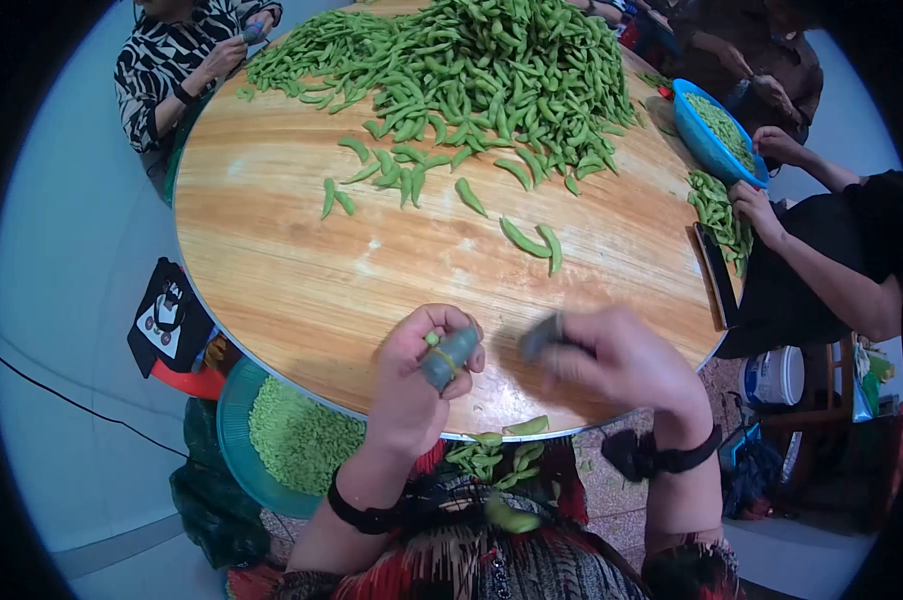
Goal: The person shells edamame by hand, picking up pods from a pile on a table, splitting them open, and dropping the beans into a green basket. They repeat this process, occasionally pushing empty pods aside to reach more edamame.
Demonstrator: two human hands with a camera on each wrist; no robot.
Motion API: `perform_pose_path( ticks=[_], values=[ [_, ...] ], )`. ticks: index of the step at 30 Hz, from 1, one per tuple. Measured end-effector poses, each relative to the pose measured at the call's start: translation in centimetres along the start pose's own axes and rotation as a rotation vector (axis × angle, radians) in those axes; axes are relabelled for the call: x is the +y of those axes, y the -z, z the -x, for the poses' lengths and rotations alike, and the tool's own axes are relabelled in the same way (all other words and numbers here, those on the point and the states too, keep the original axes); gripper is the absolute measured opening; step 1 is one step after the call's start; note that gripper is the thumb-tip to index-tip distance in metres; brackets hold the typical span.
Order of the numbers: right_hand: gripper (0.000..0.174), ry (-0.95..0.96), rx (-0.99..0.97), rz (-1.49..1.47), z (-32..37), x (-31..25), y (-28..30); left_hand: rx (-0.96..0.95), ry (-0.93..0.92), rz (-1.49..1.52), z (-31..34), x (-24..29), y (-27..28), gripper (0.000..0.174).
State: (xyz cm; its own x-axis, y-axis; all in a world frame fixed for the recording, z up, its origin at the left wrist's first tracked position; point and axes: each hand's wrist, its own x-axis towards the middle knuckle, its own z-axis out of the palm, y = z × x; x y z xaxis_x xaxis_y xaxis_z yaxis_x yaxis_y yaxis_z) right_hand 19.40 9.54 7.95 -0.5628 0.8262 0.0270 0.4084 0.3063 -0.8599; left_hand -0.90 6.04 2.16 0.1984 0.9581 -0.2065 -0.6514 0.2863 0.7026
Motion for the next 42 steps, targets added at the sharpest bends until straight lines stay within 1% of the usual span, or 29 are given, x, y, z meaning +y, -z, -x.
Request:
perform_pose_path(
  ticks=[1,2,4,5,6,7,8,9,11,14,15,16,17,19,20,22,23,24,26,27,28,30,31,33,36,38,39,41,42],
  values=[
    [0.018,-0.176,0.079,0.275,-0.6,0.0,0.4,-0.027,-0.006,0.054,0.0,0.0,0.4,0.014],
    [0.021,-0.164,0.248,0.349,-1.6,1.2,1.2,-0.054,-0.015,0.106,-0.1,0.0,0.5,0.012],
    [0.023,-0.27,0.403,0.554,-3.7,2.5,1.8,-0.057,-0.032,0.04,0.0,0.0,0.2,0.015],
    [0.023,-0.272,0.407,0.552,-4.1,3.3,1.3,-0.059,-0.049,-0.029,0.1,0.1,0.0,0.019],
    [0.024,-0.289,0.39,0.665,-4.5,4.0,0.8,-0.061,-0.048,-0.032,0.2,0.2,-0.4,0.019],
    [0.025,-0.306,0.37,0.78,-4.7,4.4,0.6,-0.027,-0.087,-0.19,0.2,0.3,-0.8,0.025],
    [0.025,-0.306,0.367,0.782,-4.4,4.4,0.6,0.009,-0.125,-0.345,0.2,0.3,-1.0,0.031],
    [0.026,-0.306,0.33,0.709,-4.1,3.8,0.6,0.008,-0.132,-0.342,0.0,0.3,-0.9,0.031],
    [0.027,-0.288,0.306,0.639,-3.9,2.4,0.9,-0.057,-0.52,-1.053,-0.7,0.5,-0.4,0.04],
    [0.027,-0.31,0.294,0.463,-2.6,0.5,0.4,-0.042,-0.513,-1.023,-0.3,0.4,-2.0,0.04],
    [0.026,-0.345,0.221,0.234,-2.3,-0.3,0.1,-0.067,-0.568,-1.079,-0.4,0.1,-2.1,0.041],
    [0.025,-0.375,0.15,0.004,-2.1,-0.8,-0.3,-0.064,-0.551,-1.084,-0.4,0.0,-2.1,0.041],
    [0.025,-0.385,0.144,-0.006,-1.9,-1.0,-0.8,-0.059,-0.58,-1.073,-0.4,0.0,-2.1,0.04],
    [0.023,-0.313,0.128,-0.286,-1.5,-1.4,-1.9,-0.054,-0.66,-1.09,-0.9,0.0,-1.5,0.039],
    [0.023,-0.321,0.122,-0.293,-1.4,-1.6,-2.2,-0.049,-0.648,-1.092,-0.7,0.0,-1.3,0.039],
    [0.022,-0.394,0.147,-0.48,-1.2,-2.0,-2.7,0.006,-0.35,-0.611,-0.3,0.5,-1.0,0.03],
    [0.021,-0.309,0.217,-0.383,-1.2,-2.0,-3.5,0.021,-0.161,-0.286,-0.3,0.8,-0.1,0.02],
    [0.021,-0.311,0.207,-0.388,-1.1,-2.1,-3.8,0.033,-0.159,-0.286,-0.2,0.8,0.0,0.02],
    [0.021,-0.31,0.118,-0.4,-1.0,-2.5,-4.2,-0.045,-0.203,-0.037,-0.2,0.9,0.1,0.014],
    [0.022,-0.373,0.084,-0.552,-0.7,-2.4,-4.6,-0.04,-0.198,-0.037,-0.2,0.8,0.0,0.014],
    [0.022,-0.381,0.08,-0.558,-0.5,-2.2,-4.7,-0.001,-0.24,-0.092,-0.2,0.7,-0.2,0.013],
    [0.021,-0.356,-0.036,-0.79,-0.1,-1.6,-4.7,0.044,-0.278,-0.148,-0.3,0.5,-0.1,0.014],
    [0.022,-0.324,-0.02,-0.823,-0.1,-1.5,-5.1,0.01,-0.31,-0.187,-0.4,0.4,0.0,0.013],
    [0.023,-0.352,-0.037,-0.777,-0.2,-1.3,-5.0,-0.027,-0.334,-0.224,-0.5,0.1,0.3,0.012],
    [0.023,-0.4,-0.05,-0.728,-0.1,-1.1,-5.0,0.029,-0.318,-0.353,-0.4,-0.3,0.6,0.01],
    [0.023,-0.416,-0.044,-0.72,-0.1,-1.1,-4.8,0.01,-0.472,-0.638,-0.4,-0.2,0.7,0.009],
    [0.021,-0.443,-0.061,-0.804,0.1,-1.2,-4.8,0.006,-0.474,-0.636,-0.6,-0.2,0.7,0.009],
    [0.02,-0.472,-0.081,-0.893,0.1,-1.3,-4.8,-0.201,-0.451,-0.383,-0.9,0.0,0.6,0.011],
    [0.019,-0.487,-0.1,-0.986,0.2,-1.6,-4.7,-0.196,-0.444,-0.386,-1.0,0.1,0.6,0.011]
  ],
)
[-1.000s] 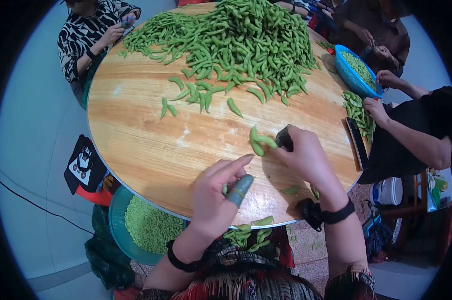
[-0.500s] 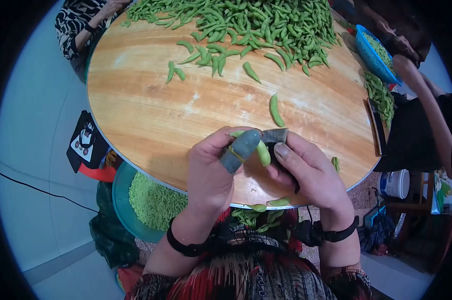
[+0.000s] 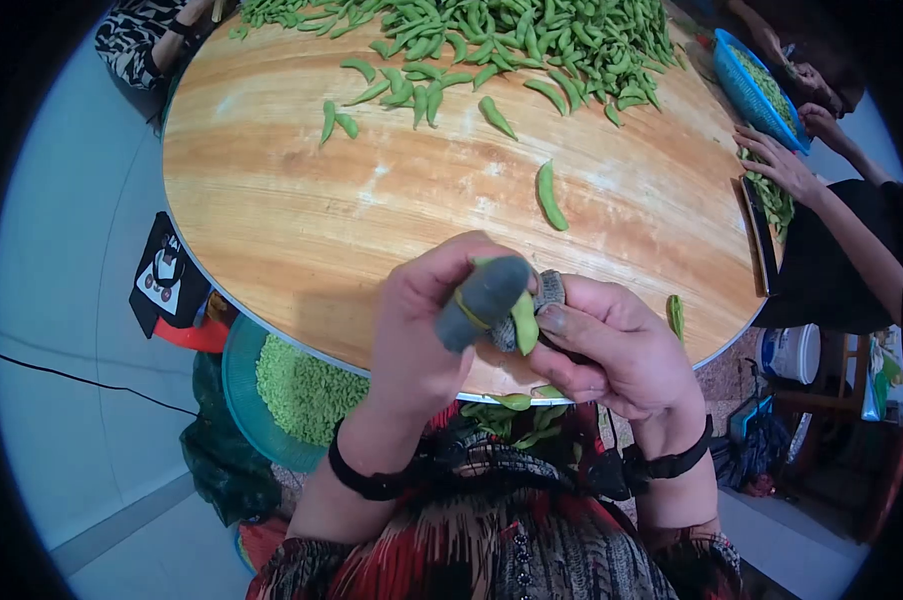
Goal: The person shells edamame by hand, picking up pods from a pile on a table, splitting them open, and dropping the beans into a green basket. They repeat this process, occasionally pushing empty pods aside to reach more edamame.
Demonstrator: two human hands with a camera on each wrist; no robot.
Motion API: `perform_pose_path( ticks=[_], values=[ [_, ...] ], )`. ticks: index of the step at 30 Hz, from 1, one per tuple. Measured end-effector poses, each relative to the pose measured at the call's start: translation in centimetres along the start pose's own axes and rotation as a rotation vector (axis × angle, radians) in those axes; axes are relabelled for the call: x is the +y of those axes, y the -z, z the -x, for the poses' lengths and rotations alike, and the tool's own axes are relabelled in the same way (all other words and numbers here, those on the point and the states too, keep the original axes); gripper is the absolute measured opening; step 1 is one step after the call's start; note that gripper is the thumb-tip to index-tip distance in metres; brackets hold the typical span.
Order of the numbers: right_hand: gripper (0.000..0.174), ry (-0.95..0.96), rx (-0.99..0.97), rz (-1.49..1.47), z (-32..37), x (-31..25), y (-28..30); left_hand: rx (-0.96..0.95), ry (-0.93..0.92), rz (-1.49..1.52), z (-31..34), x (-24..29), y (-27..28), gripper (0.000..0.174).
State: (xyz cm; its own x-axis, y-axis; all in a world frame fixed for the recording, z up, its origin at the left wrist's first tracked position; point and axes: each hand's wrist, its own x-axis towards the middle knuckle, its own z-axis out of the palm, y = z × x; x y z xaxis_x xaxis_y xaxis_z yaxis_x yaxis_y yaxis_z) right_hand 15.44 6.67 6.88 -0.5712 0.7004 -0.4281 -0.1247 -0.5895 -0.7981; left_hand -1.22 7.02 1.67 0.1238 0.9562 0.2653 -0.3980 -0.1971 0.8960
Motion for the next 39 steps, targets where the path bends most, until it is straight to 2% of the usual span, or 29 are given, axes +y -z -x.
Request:
perform_pose_path(
  ticks=[2,5,7,8,9,10,12,15,17,18,20,22,23,24,25,27,28,29,30,32,33,34,36,37,38,39],
  values=[
    [0.018,-0.032,-0.03,-0.096,0.2,0.3,-0.3,-0.102,0.234,0.639,-0.2,0.2,0.0,0.018],
    [0.017,-0.049,-0.061,-0.249,-0.1,0.6,-0.5,-0.016,0.256,0.642,-0.3,-0.2,0.0,0.018],
    [0.016,0.152,0.103,-0.008,-1.1,1.1,-0.2,0.022,0.261,0.643,-0.3,-0.1,-0.6,0.018],
    [0.016,0.155,0.101,-0.007,-1.6,1.4,-0.2,0.075,0.241,0.466,0.0,0.0,-1.4,0.014],
    [0.016,0.39,0.278,0.417,-2.1,1.8,-0.2,0.13,0.223,0.289,0.1,0.1,-2.0,0.014],
    [0.015,0.622,0.451,0.845,-2.4,1.9,-0.6,0.13,0.221,0.289,0.2,-0.1,-2.0,0.014],
    [0.016,0.573,0.515,0.914,-2.1,1.5,-1.0,0.214,0.207,0.236,0.3,-0.8,-1.7,0.034],
    [0.019,0.53,0.497,0.812,-2.7,1.4,-0.4,0.202,0.263,0.335,0.6,-1.1,-1.5,0.04],
    [0.02,0.348,0.407,0.392,-3.2,1.4,0.2,0.188,0.237,0.327,0.8,-1.4,-1.4,0.041],
    [0.02,0.351,0.406,0.392,-3.3,1.5,0.3,0.172,0.21,0.321,0.9,-1.5,-1.4,0.042],
    [0.021,0.23,0.311,-0.026,-3.2,1.7,0.3,0.217,0.221,0.332,0.9,-0.9,-1.8,0.04],
    [0.02,0.476,0.523,0.446,-3.4,2.3,-1.9,0.265,0.227,0.345,0.7,-1.0,-2.1,0.038],
    [0.017,0.683,0.601,0.84,-3.6,3.0,-2.0,0.318,0.184,0.199,0.7,-1.3,-2.1,0.038],
    [0.014,0.679,0.616,1.125,-3.0,2.5,-2.5,0.367,0.142,0.052,0.6,-1.3,-2.1,0.037],
    [0.014,0.703,0.613,1.154,-2.6,2.1,-2.6,0.366,0.14,0.051,0.6,-1.0,-1.9,0.037],
    [0.014,0.727,0.611,1.185,-1.8,1.1,-2.6,0.398,0.29,0.09,0.4,0.0,-1.6,0.036],
    [0.014,0.821,0.684,1.25,-1.6,0.4,-2.5,0.399,0.289,0.092,0.4,0.0,-1.4,0.036],
    [0.015,0.917,0.758,1.312,-1.6,-0.1,-2.3,0.33,0.186,-0.284,0.4,0.0,-1.2,0.039],
    [0.015,0.917,0.76,1.312,-1.8,-0.2,-2.0,0.249,0.078,-0.655,0.3,0.0,-1.2,0.043],
    [0.015,0.857,0.57,1.463,-2.4,-0.8,-1.4,0.193,0.009,-0.7,0.6,0.4,-1.7,0.046],
    [0.016,0.755,0.486,1.453,-2.6,-0.9,-1.1,0.14,-0.056,-0.747,0.6,0.6,-1.9,0.05],
    [0.016,0.763,0.491,1.456,-2.5,-1.0,-0.9,0.138,-0.065,-0.747,0.6,0.7,-2.1,0.05],
    [0.017,0.635,0.36,1.464,-2.2,-1.3,-0.3,0.147,-0.043,-0.904,0.6,0.9,-2.4,0.041],
    [0.018,0.569,0.347,1.444,-1.9,-1.6,-0.4,0.103,-0.114,-0.979,0.7,0.6,-1.9,0.041],
    [0.018,0.575,0.351,1.443,-1.8,-1.6,-0.1,0.1,-0.119,-0.981,0.7,0.1,-1.5,0.041],
    [0.018,0.602,0.296,1.377,-1.8,-1.6,0.4,0.035,-0.035,-0.678,0.5,-0.1,-1.1,0.04]
  ],
)
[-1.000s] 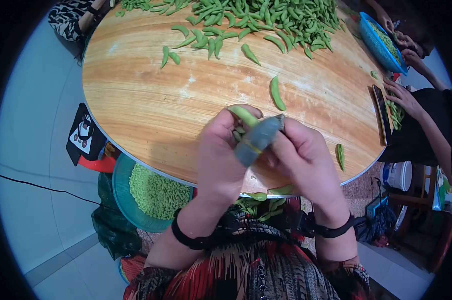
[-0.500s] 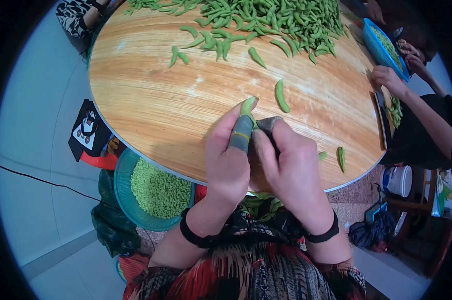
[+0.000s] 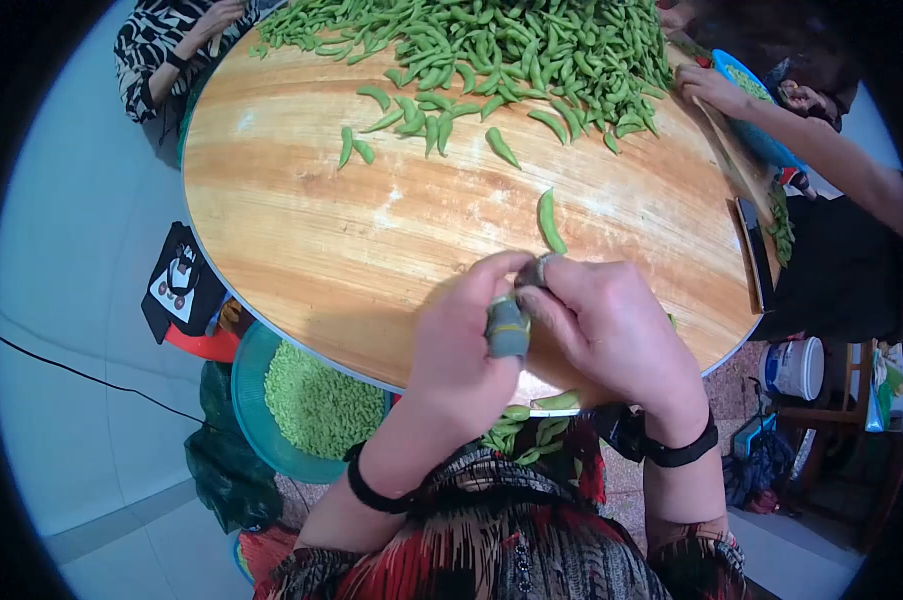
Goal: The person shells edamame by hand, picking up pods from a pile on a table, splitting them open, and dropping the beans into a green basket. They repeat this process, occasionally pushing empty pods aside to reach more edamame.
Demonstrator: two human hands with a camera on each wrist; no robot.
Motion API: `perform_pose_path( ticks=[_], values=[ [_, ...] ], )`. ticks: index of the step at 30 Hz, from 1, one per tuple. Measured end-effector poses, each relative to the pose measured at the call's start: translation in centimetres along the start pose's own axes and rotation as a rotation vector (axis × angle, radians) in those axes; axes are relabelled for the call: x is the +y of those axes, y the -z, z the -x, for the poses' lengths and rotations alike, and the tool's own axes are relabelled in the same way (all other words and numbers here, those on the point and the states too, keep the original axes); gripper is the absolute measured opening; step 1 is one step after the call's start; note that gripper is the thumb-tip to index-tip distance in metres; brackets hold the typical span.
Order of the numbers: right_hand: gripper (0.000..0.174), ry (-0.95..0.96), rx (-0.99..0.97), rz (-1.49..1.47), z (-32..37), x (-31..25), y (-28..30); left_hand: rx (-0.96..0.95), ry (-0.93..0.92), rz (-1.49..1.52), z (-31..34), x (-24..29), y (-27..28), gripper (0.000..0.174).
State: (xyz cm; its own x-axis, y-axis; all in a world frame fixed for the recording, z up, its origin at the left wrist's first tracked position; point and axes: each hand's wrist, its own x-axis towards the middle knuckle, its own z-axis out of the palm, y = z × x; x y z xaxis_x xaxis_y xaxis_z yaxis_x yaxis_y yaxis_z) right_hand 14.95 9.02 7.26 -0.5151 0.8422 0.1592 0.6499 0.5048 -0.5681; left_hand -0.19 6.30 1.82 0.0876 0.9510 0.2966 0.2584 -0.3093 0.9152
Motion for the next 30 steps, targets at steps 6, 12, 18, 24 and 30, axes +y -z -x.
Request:
perform_pose_path(
  ticks=[6,12,18,24,30],
  values=[
    [0.018,-0.167,0.013,-0.645,1.7,1.0,-1.0,-0.301,0.433,0.971,-0.7,2.0,2.9,0.035],
    [0.013,0.05,0.198,-0.198,2.4,-1.0,-2.2,0.038,0.025,0.356,-1.1,0.4,1.1,0.02],
    [0.009,-0.353,0.436,-0.86,1.5,0.2,-0.1,0.08,0.464,1.117,-1.7,0.8,1.4,0.023],
    [0.013,-0.279,0.205,-0.788,1.7,0.8,-1.9,0.022,0.499,1.053,-1.2,0.5,-0.2,0.022],
    [0.02,-0.413,-0.174,-1.238,2.1,0.6,-1.0,0.169,0.348,0.833,-0.7,0.3,-0.4,0.017]
  ],
)
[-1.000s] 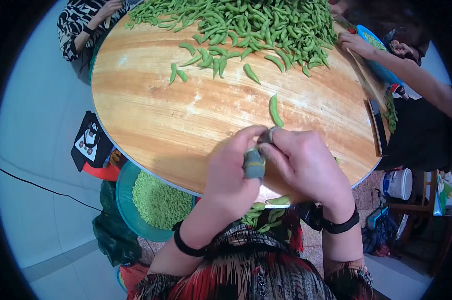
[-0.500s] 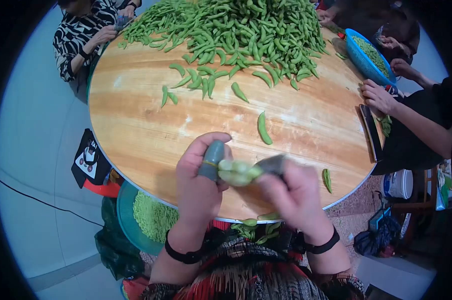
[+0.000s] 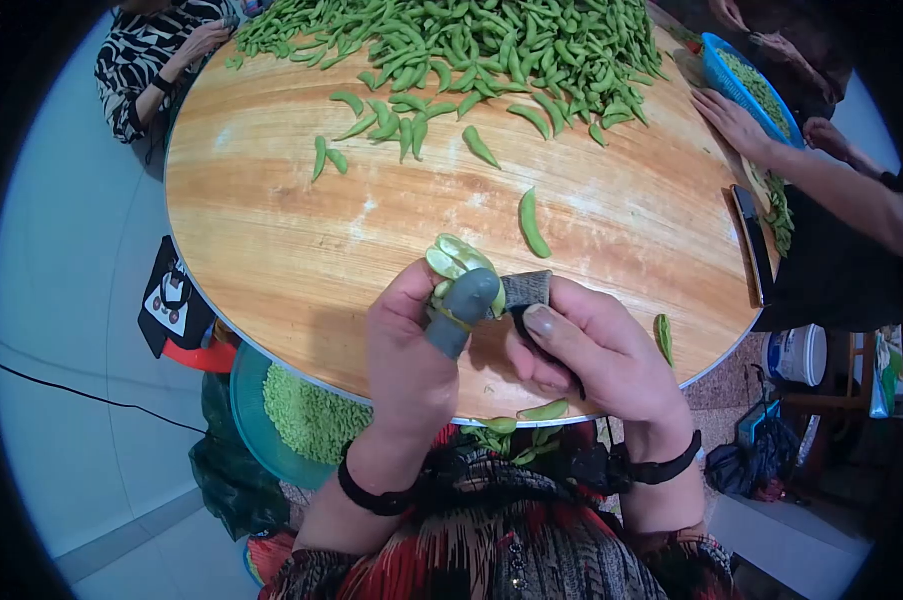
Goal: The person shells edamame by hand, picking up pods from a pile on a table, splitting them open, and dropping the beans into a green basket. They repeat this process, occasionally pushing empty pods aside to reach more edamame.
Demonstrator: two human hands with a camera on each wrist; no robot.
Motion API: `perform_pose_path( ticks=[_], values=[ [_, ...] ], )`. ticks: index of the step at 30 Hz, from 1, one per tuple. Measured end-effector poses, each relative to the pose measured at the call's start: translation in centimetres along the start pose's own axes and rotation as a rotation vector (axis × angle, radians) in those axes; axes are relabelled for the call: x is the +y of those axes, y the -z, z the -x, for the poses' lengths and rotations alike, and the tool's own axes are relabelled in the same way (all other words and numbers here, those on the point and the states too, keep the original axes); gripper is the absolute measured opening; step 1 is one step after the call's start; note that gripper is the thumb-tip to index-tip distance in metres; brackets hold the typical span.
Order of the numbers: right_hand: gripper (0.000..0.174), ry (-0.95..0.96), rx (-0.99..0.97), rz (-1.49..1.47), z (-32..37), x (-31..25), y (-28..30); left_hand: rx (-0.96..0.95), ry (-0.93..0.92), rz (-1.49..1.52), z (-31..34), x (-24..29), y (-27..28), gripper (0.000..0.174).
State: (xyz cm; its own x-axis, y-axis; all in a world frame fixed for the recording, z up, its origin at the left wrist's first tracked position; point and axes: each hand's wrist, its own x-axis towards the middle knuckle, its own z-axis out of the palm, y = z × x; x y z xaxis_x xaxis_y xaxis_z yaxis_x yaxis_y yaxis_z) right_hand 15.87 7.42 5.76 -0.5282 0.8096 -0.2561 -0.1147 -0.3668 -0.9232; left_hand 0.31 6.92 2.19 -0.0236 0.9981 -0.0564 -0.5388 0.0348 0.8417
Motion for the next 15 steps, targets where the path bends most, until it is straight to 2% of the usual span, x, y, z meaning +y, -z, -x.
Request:
perform_pose_path(
  ticks=[2,7,9,10,11,12,15],
  values=[
    [0.02,-0.017,0.022,0.048,-0.2,-0.1,-0.1,0.01,-0.092,-0.094,0.2,-0.3,0.1,0.018],
    [0.019,0.004,0.084,0.195,-0.3,0.3,-0.4,-0.07,-0.175,-0.131,0.9,-0.2,-0.2,0.02],
    [0.019,-0.035,0.046,-0.068,-0.1,0.6,-0.4,-0.11,-0.189,-0.167,0.7,-0.1,0.3,0.021],
    [0.019,-0.035,0.046,-0.068,-0.1,0.4,-0.3,-0.202,-0.155,-0.066,0.6,0.0,0.7,0.019],
    [0.019,-0.109,-0.031,-0.281,0.1,0.2,-0.2,-0.293,-0.122,0.035,0.5,0.1,0.9,0.019],
    [0.019,-0.181,-0.107,-0.494,0.2,0.0,-0.1,-0.293,-0.122,0.035,0.5,0.1,1.0,0.019],
    [0.017,-0.12,-0.102,-0.541,0.3,0.5,-0.2,-0.313,-0.062,0.151,0.5,0.1,1.0,0.022]
  ],
)
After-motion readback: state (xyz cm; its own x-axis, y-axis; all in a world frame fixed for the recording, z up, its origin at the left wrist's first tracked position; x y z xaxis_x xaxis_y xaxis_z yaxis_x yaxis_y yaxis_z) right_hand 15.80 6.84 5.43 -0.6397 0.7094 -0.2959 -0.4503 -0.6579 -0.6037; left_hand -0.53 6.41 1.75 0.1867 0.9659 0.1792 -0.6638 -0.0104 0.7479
